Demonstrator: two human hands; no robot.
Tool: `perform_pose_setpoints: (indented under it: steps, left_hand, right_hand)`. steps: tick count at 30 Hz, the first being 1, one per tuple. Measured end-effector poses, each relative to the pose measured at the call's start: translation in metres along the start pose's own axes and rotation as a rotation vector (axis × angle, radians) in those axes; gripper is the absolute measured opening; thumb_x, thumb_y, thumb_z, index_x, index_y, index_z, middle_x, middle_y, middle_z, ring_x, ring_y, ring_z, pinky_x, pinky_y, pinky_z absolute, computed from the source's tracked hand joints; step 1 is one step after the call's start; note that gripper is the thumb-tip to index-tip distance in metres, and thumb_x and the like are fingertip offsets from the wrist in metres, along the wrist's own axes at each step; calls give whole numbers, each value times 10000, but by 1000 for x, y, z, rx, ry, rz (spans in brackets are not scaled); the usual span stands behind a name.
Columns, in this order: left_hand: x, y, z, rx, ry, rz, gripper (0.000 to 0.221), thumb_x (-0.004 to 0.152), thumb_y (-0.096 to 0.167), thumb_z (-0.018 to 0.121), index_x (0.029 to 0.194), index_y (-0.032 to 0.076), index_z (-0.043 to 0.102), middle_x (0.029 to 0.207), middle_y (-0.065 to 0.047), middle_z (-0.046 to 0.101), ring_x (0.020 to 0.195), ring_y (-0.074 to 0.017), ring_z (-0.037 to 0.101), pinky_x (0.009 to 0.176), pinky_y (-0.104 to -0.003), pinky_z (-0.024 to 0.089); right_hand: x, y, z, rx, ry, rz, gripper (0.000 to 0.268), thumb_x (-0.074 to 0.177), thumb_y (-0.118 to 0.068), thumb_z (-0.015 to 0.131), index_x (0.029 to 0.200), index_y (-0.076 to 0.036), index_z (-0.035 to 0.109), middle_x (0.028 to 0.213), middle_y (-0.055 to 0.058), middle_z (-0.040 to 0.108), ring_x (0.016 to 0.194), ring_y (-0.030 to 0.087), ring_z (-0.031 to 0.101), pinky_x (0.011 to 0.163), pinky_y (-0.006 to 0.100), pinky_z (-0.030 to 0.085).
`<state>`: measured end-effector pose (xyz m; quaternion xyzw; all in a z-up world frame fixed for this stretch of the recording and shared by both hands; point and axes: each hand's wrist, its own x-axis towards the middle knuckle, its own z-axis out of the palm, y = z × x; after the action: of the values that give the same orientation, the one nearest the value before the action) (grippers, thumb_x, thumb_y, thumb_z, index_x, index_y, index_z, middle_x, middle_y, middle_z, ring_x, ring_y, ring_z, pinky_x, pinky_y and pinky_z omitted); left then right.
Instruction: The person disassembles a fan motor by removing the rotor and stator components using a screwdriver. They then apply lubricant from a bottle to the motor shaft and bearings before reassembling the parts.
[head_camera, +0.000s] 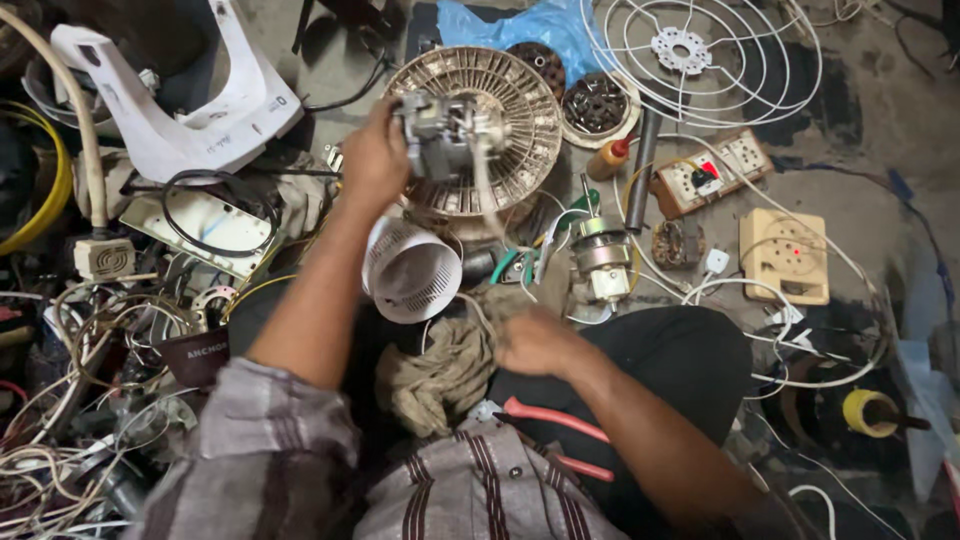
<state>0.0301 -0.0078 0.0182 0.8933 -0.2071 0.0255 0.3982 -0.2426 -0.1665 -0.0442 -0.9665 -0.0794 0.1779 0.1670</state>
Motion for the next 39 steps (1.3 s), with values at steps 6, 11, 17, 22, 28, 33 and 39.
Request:
perform_pose_setpoints:
  steps: [6, 11, 17, 22, 28, 33, 39]
  left_hand:
    - [14, -61, -3, -216, -69, 245, 374, 1086, 148, 479, 1439, 37, 528, 1307, -280, 651, 1226, -427, 643, 1023, -424, 494]
    - [8, -79, 6, -318, -14, 190, 376, 1087, 130, 483, 1445, 22, 529, 1300, -238, 677, 1212, -328, 683, 1024, -375, 500]
    - [12, -92, 13, -655, -164, -197, 400, 1072, 152, 558, 1449, 36, 624, 1171, -304, 690, 884, -234, 565, 837, -374, 454]
    - [4, -76, 19, -479, 93, 155, 362, 1044, 70, 530, 1386, -23, 602, 1301, -207, 697, 1224, -335, 652, 1057, -382, 459]
    - [-1, 9, 4, -48, 131, 146, 305, 963, 85, 581, 1240, 4, 681, 1110, -247, 720, 1022, -438, 657, 939, -499, 469]
    - [20, 38, 20, 87, 225, 427, 315, 878, 60, 627, 1176, 15, 718, 1025, -222, 732, 941, -429, 663, 938, -518, 459]
    - [32, 22, 16, -32, 147, 441, 293, 931, 78, 627, 1203, 22, 722, 997, -218, 730, 908, -426, 657, 919, -531, 450]
  right_hand:
    - [16, 3, -7, 341, 30, 163, 341, 850, -313, 629, 1072, -61, 689, 1026, 226, 712, 993, 428, 675, 877, 530, 521]
    - [26, 29, -5, 264, 223, 212, 515, 792, -280, 751, 1231, -41, 623, 1206, 230, 654, 1100, 428, 618, 938, 497, 489]
    - [36, 54, -6, 215, 240, 222, 430, 776, -109, 710, 1201, -42, 688, 1235, 200, 674, 1175, 381, 625, 1036, 468, 475]
    - [63, 49, -3, 197, 407, 157, 381, 791, -104, 707, 1164, -27, 694, 1198, 225, 681, 1114, 414, 634, 978, 482, 499]
    - [55, 8, 12, 114, 341, 163, 430, 820, -96, 682, 1224, 27, 598, 1083, 267, 673, 1032, 432, 653, 883, 507, 531]
    - [50, -2, -5, 150, 308, 252, 464, 837, -84, 643, 1294, -13, 598, 1048, 253, 654, 1012, 435, 629, 873, 518, 513]
    - [65, 51, -14, -191, 511, 239, 269, 773, -135, 648, 990, -9, 747, 1055, 194, 665, 1050, 369, 623, 938, 502, 475]
